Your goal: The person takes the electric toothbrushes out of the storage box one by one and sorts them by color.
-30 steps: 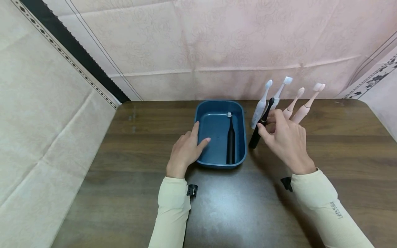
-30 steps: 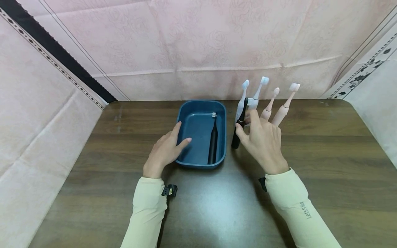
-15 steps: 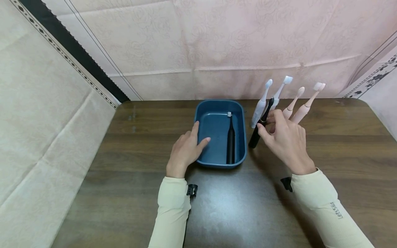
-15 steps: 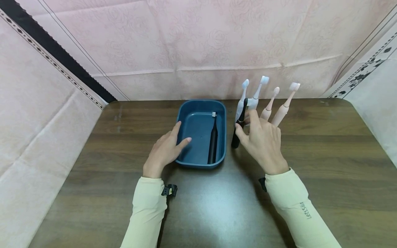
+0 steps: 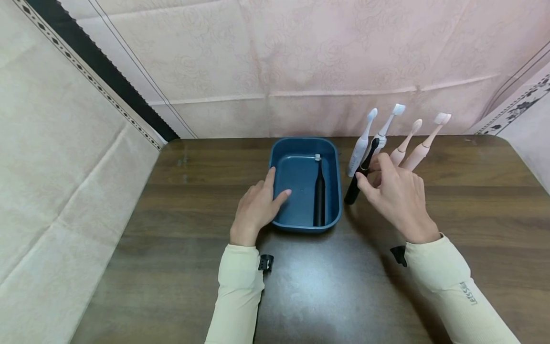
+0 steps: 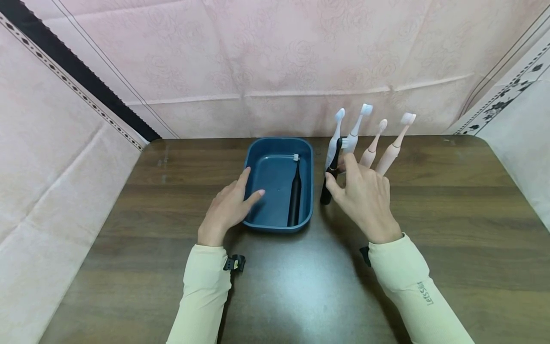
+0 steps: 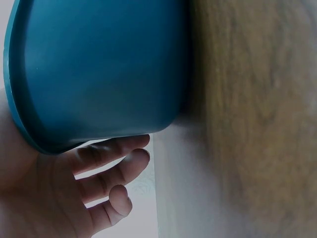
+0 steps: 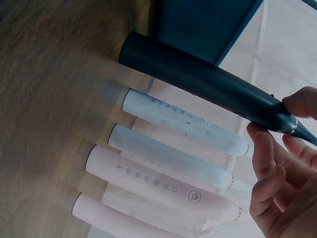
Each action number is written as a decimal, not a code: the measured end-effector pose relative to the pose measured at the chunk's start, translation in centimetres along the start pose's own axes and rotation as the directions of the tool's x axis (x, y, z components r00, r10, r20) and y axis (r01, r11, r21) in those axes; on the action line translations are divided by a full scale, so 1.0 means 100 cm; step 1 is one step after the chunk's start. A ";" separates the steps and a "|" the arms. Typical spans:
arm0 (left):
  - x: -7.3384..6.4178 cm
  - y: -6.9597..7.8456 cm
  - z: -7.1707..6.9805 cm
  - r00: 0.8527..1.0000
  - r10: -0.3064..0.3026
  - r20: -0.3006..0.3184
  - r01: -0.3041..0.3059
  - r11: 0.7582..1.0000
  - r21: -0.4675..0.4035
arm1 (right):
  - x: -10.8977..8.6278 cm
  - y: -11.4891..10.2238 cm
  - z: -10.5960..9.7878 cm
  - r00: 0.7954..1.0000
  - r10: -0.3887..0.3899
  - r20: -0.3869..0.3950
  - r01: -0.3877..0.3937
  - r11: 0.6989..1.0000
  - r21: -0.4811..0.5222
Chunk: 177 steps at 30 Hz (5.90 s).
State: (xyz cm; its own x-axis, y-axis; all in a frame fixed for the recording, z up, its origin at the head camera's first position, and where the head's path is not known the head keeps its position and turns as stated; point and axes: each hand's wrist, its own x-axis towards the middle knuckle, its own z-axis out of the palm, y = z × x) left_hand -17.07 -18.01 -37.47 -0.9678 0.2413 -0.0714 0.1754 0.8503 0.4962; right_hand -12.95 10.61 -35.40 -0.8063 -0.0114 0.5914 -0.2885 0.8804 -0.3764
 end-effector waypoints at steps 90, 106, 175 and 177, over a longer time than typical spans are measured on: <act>-0.001 0.001 -0.004 1.000 -0.014 0.022 0.013 1.000 0.021 | 0.032 -0.099 -0.005 0.977 -0.215 -0.004 0.214 0.974 0.069; -0.001 -0.003 -0.001 1.000 -0.013 0.021 0.013 1.000 0.011 | 0.065 -0.105 0.007 0.987 -0.123 0.105 0.121 0.992 0.029; 0.000 0.002 -0.002 1.000 0.014 0.019 -0.015 0.998 0.056 | 0.086 -0.067 0.090 0.558 0.327 0.763 -0.023 0.925 -0.380; 0.000 0.002 -0.002 1.000 0.012 0.020 -0.013 0.998 0.056 | 0.086 -0.067 0.090 0.558 0.327 0.763 -0.022 0.925 -0.380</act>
State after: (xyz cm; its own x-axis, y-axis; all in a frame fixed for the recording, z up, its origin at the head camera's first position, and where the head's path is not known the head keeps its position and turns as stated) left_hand -17.06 -17.91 -37.19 -0.9619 0.2608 -0.0822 0.1982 0.8720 0.4476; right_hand -22.60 0.34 -34.16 -0.9381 -0.0800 -0.3371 -0.0525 0.9946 -0.0901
